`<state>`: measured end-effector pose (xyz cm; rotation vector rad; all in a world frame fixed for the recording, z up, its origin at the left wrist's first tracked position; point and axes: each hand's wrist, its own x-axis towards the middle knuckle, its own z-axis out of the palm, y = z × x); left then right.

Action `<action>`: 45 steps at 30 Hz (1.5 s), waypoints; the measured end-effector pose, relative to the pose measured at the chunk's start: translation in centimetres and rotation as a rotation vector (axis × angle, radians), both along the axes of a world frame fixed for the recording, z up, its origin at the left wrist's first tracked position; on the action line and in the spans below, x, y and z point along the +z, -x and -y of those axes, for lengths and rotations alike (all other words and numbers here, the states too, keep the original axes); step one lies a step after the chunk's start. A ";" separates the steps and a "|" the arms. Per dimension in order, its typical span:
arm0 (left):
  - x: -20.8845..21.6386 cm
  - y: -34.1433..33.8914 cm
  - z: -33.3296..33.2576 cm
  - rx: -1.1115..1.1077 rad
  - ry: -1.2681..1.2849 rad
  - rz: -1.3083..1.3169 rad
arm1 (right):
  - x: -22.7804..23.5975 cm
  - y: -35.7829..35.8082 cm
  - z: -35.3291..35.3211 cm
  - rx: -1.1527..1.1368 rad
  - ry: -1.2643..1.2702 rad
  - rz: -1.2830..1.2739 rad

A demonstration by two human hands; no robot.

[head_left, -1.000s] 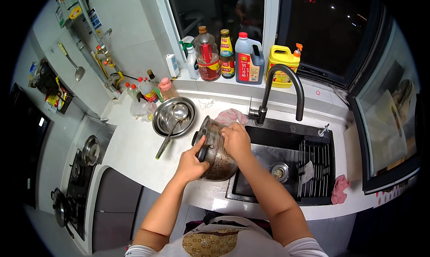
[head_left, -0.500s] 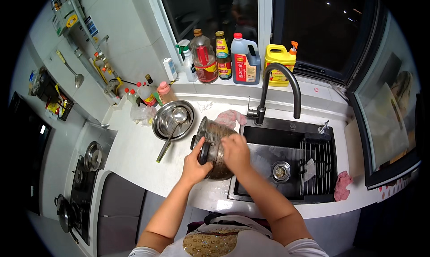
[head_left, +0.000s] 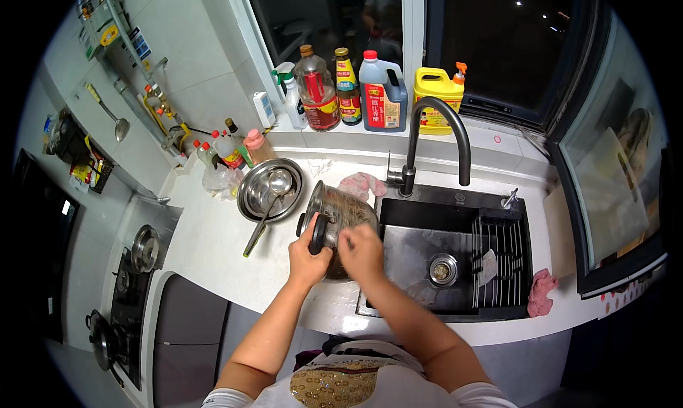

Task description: The person washes a metal pot by hand in a kitchen sink using a scouring pad. The person rubs the exterior and interior of the pot with the pad while holding it over the sink.

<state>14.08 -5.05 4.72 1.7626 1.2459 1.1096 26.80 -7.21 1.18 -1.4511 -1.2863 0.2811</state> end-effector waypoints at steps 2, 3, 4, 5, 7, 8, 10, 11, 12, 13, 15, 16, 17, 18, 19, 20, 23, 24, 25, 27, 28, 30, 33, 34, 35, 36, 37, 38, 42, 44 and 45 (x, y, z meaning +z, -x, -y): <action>-0.3 0.5 0.0 0.029 0.046 -0.027 | -0.6 1.0 1.5 0.016 -0.082 0.052; -0.4 0.5 -0.1 0.024 0.078 -0.019 | -0.6 1.1 2.0 0.014 -0.123 0.074; -0.7 0.6 -0.4 0.021 0.110 -0.010 | -0.5 1.0 1.6 -0.005 -0.086 0.078; -0.9 0.7 -0.4 0.019 0.142 -0.001 | -0.1 0.5 0.6 -0.023 -0.048 0.083; -0.6 0.2 -0.2 0.006 0.068 0.051 | 0.9 -1.0 -1.6 -0.038 -0.003 0.110; -0.3 -0.1 -0.1 0.001 0.030 0.077 | 1.0 -1.3 -1.5 -0.034 -0.011 0.167; -0.1 -0.1 0.0 0.015 0.047 0.070 | 0.9 -1.4 -1.4 -0.013 -0.020 0.280; 0.0 0.0 -0.1 0.021 0.056 0.066 | 0.2 -0.7 -0.3 -0.018 -0.081 0.313; -0.2 0.1 -0.2 0.024 0.060 0.057 | -0.6 0.0 0.9 0.021 -0.129 0.339; -0.4 0.3 -0.3 0.025 0.066 0.045 | -1.2 0.6 2.1 0.059 -0.176 0.361; -0.3 0.4 -0.5 0.025 0.083 0.007 | -1.3 0.9 2.7 0.092 -0.254 0.384; -0.1 0.5 -0.6 0.025 0.095 -0.018 | -0.9 0.6 2.3 0.071 -0.213 0.351; -0.1 0.6 -0.6 0.025 0.106 -0.043 | -0.4 0.2 1.5 0.050 -0.172 0.318; 0.0 0.3 -0.5 0.026 0.086 -0.034 | 0.3 -0.6 0.6 0.021 -0.133 0.288; 0.0 -0.1 -0.3 0.028 0.064 -0.025 | 0.8 -1.3 -0.7 -0.022 -0.110 0.228; 0.1 -0.4 -0.1 0.029 0.042 -0.016 | 0.8 -1.3 -0.4 -0.023 -0.111 0.220; -0.6 -0.1 -0.3 0.054 0.058 0.012 | -0.3 -0.1 0.7 0.023 -0.121 0.223; -0.7 0.0 -0.3 0.056 0.057 0.001 | -0.6 0.6 1.8 0.063 -0.096 0.189; -0.8 0.1 -0.4 0.058 0.055 -0.011 | -0.6 0.8 1.9 0.057 -0.110 0.161; -0.9 0.5 -0.5 0.056 0.074 -0.018 | -0.6 1.0 1.6 0.044 -0.065 0.091; -0.9 0.5 -0.7 0.044 0.088 -0.011 | -0.3 0.5 0.8 0.030 -0.012 0.053; -0.9 0.4 -1.0 0.019 0.117 0.004 | 0.2 -0.5 -1.0 -0.011 0.014 -0.013; -0.6 0.1 -1.2 -0.099 0.005 -0.053 | 0.7 -1.3 -2.1 -0.069 0.033 -0.047; -0.9 0.2 -1.3 -0.129 -0.057 -0.063 | 0.6 -1.2 -2.0 -0.089 -0.002 -0.027; -1.5 0.5 -1.3 -0.159 -0.118 -0.072 | 0.3 -1.2 -1.8 -0.110 -0.037 -0.008; -1.9 0.6 -1.1 -0.194 -0.177 -0.085 | 0.0 -1.3 -1.6 -0.135 -0.069 0.007; -1.9 0.5 -0.4 -0.123 -0.102 -0.164 | -0.3 -1.4 -1.6 -0.117 -0.076 0.032; -2.3 0.2 -0.5 -0.073 -0.141 -0.160 | -0.5 -1.5 -1.7 -0.101 -0.083 0.057; -3.3 -0.3 -1.2 0.054 -0.207 -0.164 | -0.9 0.1 0.7 0.041 -0.143 0.192; -3.2 0.2 -1.7 0.045 -0.188 -0.183 | -1.3 1.1 2.5 0.099 -0.157 0.226; -3.0 0.1 -1.6 0.042 -0.180 -0.181 | -1.6 1.2 3.3 0.108 -0.157 0.247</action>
